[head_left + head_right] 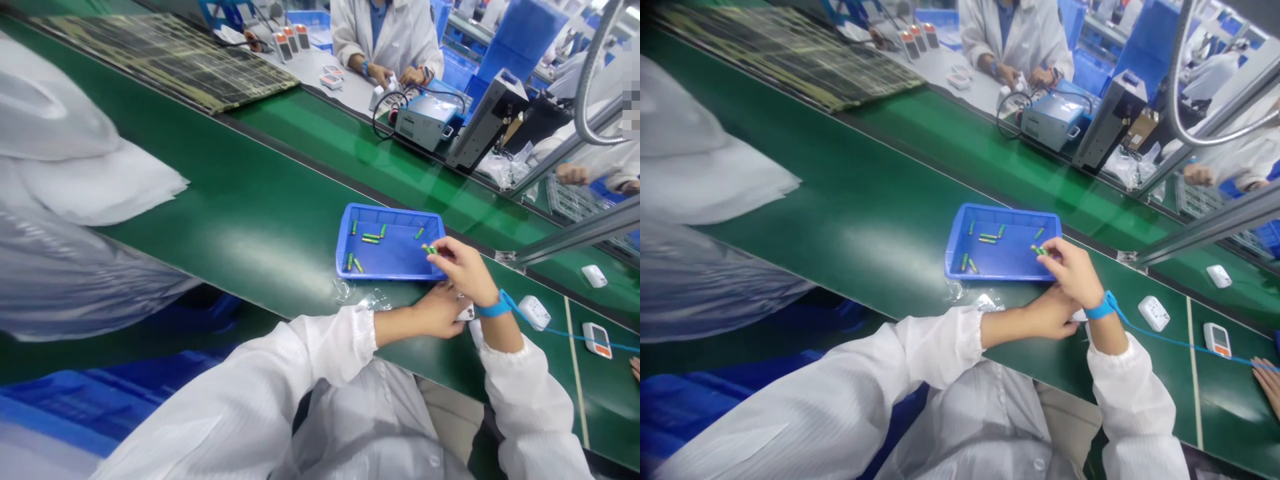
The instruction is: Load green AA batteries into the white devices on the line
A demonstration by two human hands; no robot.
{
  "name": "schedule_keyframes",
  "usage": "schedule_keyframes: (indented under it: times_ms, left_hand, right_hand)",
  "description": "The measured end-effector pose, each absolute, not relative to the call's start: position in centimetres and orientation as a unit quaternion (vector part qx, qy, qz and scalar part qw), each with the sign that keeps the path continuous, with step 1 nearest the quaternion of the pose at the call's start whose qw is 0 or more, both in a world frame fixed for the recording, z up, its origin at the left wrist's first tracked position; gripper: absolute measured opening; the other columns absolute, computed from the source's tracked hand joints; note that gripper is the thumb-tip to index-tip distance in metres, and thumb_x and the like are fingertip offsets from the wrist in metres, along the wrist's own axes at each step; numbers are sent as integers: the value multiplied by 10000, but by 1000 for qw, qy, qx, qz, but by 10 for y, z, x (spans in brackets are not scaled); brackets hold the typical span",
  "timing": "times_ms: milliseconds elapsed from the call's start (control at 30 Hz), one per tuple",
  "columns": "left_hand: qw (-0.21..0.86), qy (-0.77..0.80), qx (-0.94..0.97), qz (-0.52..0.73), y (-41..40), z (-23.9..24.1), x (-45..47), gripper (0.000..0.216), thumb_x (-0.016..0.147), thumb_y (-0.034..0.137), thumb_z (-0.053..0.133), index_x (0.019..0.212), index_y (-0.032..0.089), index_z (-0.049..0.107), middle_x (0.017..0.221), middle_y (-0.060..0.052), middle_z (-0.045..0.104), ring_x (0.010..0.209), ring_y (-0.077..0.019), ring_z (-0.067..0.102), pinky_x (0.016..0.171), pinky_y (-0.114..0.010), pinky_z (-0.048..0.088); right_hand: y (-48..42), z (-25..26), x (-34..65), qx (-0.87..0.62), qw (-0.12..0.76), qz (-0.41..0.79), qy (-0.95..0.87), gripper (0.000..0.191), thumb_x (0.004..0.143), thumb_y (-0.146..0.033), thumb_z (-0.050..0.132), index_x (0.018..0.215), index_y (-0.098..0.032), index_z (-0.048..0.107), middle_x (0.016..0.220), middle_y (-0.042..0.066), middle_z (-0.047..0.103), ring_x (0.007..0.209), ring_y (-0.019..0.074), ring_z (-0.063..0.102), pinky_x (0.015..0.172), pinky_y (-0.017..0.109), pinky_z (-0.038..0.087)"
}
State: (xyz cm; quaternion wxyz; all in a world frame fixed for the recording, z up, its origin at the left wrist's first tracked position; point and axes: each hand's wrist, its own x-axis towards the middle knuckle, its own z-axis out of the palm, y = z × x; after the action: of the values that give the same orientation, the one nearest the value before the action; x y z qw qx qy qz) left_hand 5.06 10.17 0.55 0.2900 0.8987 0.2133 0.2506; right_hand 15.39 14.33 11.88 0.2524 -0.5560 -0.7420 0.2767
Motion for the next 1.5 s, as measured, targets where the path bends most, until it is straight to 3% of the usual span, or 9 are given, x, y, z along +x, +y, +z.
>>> schedule_keyframes:
  times_ms: [133,267,400,533,767,967,1233,1367,1500]
  left_hand:
    - [273,219,909,226,102,9,43,789,887,210,727,1637,109,504,1739,-269,432,1529,-468,484,1255,-655,462]
    - [288,232,893,255,107,6,44,620,984,153,651,1589,152,518,1667,-227,494,1580,-382,462,1311,-572,445]
    - [311,247,883,252,109,5,45,575,989,209,719,1538,175,547,1582,-215,544,1504,-382,549,1270,-574,495]
    - [299,251,888,242,108,7,45,624,999,184,679,1599,192,509,1664,-217,492,1562,-394,491,1294,-609,462]
    - [287,260,889,243,109,7,44,555,1056,268,698,1584,216,533,1536,-180,578,1449,-371,542,1249,-581,498]
    - [277,255,894,244,110,3,42,545,1066,293,703,1575,187,539,1514,-187,583,1414,-368,549,1231,-559,500]
    - [276,259,895,236,111,-1,41,574,1065,336,746,1582,211,530,1515,-175,585,1412,-368,548,1233,-567,496]
    - [277,265,892,239,111,-1,41,569,1065,349,755,1573,219,536,1494,-168,591,1400,-363,554,1220,-566,505]
    - [282,275,888,239,109,0,42,574,1056,349,769,1572,234,544,1470,-154,594,1381,-359,566,1213,-569,510]
  right_hand:
    - [92,111,223,-605,351,306,-645,449,991,-426,731,1410,-267,709,977,12,697,887,216,670,844,361,572]
    - [58,83,276,-676,392,316,-538,456,913,-458,783,1304,-230,733,829,-32,635,744,185,622,720,334,521]
    - [43,57,290,-688,411,358,-478,499,889,-525,783,1259,-198,708,876,7,717,735,186,643,662,315,483]
    - [36,46,278,-660,423,360,-506,368,928,-512,778,1144,-217,735,858,3,705,757,190,648,702,318,510]
    - [33,40,265,-694,400,260,-539,205,942,-429,757,1034,-246,758,883,9,746,728,190,652,726,321,521]
    - [32,38,261,-679,432,278,-524,217,973,-399,715,1126,-250,761,933,21,775,769,213,739,760,341,584]
    - [33,37,259,-682,396,235,-568,130,1000,-343,718,1071,-244,763,900,12,761,728,196,701,755,327,550]
    - [34,36,261,-673,361,187,-618,124,1025,-292,696,1084,-238,791,924,37,737,804,219,685,808,343,555]
    - [31,34,266,-656,321,166,-663,193,1058,-250,647,1167,-222,805,1070,87,738,947,253,712,908,379,589]
